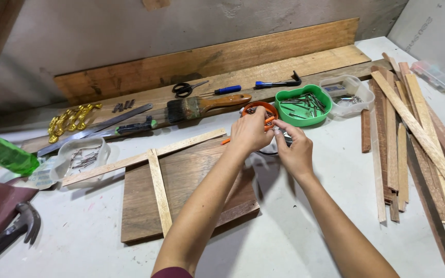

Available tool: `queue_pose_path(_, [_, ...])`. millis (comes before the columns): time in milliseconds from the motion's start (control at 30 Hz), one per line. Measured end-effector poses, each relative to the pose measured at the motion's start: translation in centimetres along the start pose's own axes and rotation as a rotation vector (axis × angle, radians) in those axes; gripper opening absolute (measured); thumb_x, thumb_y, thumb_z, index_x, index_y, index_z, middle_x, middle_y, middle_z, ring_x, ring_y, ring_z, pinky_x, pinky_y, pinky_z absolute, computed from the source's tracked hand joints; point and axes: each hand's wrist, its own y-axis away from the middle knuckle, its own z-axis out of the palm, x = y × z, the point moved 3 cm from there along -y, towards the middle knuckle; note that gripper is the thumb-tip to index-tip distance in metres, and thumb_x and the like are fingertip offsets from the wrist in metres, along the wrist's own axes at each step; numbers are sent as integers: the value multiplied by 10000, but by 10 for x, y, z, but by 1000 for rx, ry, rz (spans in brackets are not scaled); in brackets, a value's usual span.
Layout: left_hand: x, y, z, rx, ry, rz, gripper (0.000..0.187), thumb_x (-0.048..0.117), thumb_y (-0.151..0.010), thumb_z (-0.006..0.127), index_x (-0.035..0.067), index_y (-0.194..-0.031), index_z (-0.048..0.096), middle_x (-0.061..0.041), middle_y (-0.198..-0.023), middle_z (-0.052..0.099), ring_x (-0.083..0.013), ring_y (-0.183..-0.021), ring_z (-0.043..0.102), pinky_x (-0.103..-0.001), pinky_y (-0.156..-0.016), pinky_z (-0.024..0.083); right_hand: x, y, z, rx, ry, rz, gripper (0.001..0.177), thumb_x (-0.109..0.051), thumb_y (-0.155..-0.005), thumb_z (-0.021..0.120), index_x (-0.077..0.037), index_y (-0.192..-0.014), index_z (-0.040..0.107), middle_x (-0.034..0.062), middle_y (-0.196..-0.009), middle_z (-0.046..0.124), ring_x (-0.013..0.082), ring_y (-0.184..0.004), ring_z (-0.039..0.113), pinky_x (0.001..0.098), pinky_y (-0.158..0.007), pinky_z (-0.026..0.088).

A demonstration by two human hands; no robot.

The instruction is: The recorder is sanding and measuring small wooden strips at a workbench to assemble a wooden frame.

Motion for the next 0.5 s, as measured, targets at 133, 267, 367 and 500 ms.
queue_pose_path(133, [-19,25,-42,-13,45,-72,486,318,-832,691,55,-1194,504,-243,-1021,724,-439,-988,694,-531,-858,542,-26,3,30,-81,-34,-48,295,-144,-969,682,-118,-1258,736,120,-1200,757,219,-1085,738,322,-958,549])
queue_pose_path(267, [-64,56,-71,93,78,-122,283,260,-926,576,91,-1152,556,-242,-1173,611,-479,-1033,623,-560,-903,494,-63,14,70,-219,-128,-130,357,-132,-956,672,-98,-1311,696,127,-1183,758,221,-1059,742,334,-934,558])
queue_pose_path(367, [-99,86,-95,182,54,-110,231,205,-958,542,74,-1146,569,-238,-1151,558,-476,-994,621,-554,-886,504,-89,26,105,-302,-169,-197,379,-144,-942,699,-89,-1317,689,140,-1159,755,234,-1043,741,344,-922,565])
queue_pose_path(500, [-140,133,-130,300,49,-109,243,141,-915,566,79,-1145,614,-217,-1086,547,-447,-968,622,-530,-873,518,-117,49,157,-364,-201,-306,380,-140,-922,722,-86,-1298,704,164,-1162,755,278,-1073,731,370,-938,558])
